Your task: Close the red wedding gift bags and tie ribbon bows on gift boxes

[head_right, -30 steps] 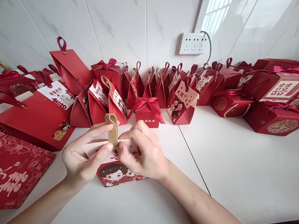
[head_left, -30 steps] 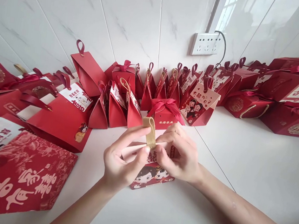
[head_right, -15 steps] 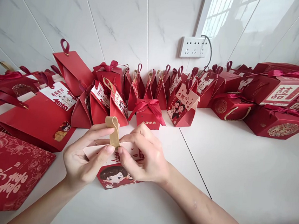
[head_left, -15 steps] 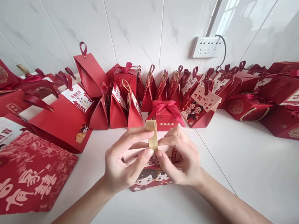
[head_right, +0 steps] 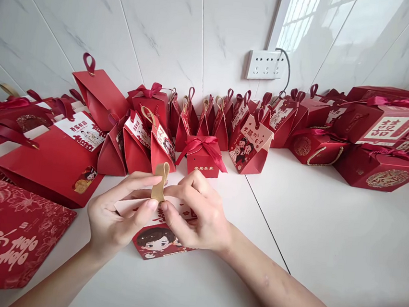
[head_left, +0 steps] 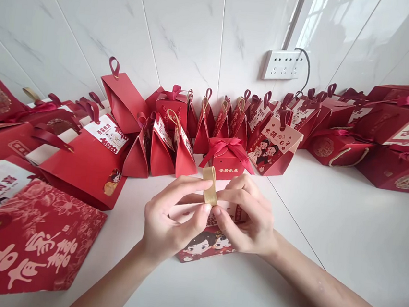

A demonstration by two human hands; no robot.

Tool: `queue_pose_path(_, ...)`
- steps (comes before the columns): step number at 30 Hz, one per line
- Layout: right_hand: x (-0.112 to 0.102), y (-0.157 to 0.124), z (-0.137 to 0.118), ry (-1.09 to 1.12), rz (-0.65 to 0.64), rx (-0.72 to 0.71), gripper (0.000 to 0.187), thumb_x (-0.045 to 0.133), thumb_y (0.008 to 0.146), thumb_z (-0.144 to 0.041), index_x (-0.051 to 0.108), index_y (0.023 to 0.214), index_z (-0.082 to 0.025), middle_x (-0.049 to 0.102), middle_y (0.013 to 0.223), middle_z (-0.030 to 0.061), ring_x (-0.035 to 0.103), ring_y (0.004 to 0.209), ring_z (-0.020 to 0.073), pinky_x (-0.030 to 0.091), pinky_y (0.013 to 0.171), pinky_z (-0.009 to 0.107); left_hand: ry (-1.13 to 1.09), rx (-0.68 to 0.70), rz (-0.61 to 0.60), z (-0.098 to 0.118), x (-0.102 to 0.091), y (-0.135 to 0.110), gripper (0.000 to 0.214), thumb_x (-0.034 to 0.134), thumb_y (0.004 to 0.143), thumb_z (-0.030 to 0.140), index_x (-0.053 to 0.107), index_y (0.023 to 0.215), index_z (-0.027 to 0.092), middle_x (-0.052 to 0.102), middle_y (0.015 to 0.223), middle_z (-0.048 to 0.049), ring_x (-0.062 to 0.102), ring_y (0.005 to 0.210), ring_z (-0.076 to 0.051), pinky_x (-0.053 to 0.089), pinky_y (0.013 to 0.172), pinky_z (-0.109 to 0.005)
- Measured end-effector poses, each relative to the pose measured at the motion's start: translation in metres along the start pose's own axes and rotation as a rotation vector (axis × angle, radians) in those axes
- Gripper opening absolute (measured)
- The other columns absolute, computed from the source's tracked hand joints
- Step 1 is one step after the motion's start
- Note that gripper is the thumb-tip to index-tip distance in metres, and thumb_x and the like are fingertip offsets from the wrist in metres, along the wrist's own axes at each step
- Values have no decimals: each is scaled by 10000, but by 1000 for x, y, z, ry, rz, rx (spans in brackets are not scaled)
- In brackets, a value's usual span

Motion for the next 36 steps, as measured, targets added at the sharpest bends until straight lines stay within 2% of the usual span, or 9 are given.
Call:
queue_pose_path(5, 1, 0, 1, -15, -5, 3, 174, 555, 812, -54, 571, 934, -177, 475, 714, 5, 449, 632, 141, 403, 506, 278, 73, 25, 53, 3, 2, 2, 208, 669, 775, 90, 704, 955, 188, 679, 829, 27, 693, 759, -80, 588, 662, -110)
queue_pose_path(8, 0, 1, 1, -11, 18, 24, 245, 566, 801, -66, 546, 1017, -181, 534, 766, 14, 461, 633, 142, 417, 539, 295, 134, 31, 76, 5, 2, 3, 134, 673, 766, 103, 699, 886, 157, 678, 754, 26, 689, 739, -80, 582, 682, -109)
queue_pose_path(12, 0, 1, -1, -52, -9, 28, 243, 563, 810, -76, 577, 1034, -169, 561, 759, 25, 473, 634, 146, 427, 536, 295, 133, 34, 80, 5, 2, 4, 93, 665, 758, 94, 669, 830, 152, 671, 731, 39, 672, 673, -55, 549, 620, -73)
queue_pose_path(19, -1, 3, 0, -46, -14, 23, 180, 563, 817, -85, 605, 968, -174, 546, 726, 19, 494, 636, 149, 440, 526, 293, 203, 91, 51, 3, -1, 3, 77, 660, 751, 103, 636, 807, 151, 654, 711, 30, 641, 630, -66, 541, 585, -117)
queue_pose_path(27, -1, 2, 1, -34, -5, -3, 212, 570, 807, -75, 607, 990, -175, 552, 743, 20, 494, 634, 151, 442, 517, 289, 147, 151, 10, -1, -1, 4, 123, 523, 827, 124, 622, 895, 150, 635, 744, -8, 645, 659, -119, 547, 574, -204)
queue_pose_path(36, 0, 1, 0, -28, 6, 20, 225, 559, 805, -75, 607, 1001, -174, 531, 728, 17, 500, 632, 146, 451, 513, 278, 121, 117, 5, 1, -1, 2, 103, 509, 854, 159, 602, 899, 154, 580, 696, -11, 603, 595, -120, 535, 517, -224)
Point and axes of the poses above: each hand's wrist, its own y-axis towards the middle knuckle, its own x-axis out of the palm, z = x × y, the point moved 2 cm from there along y, towards the middle knuckle
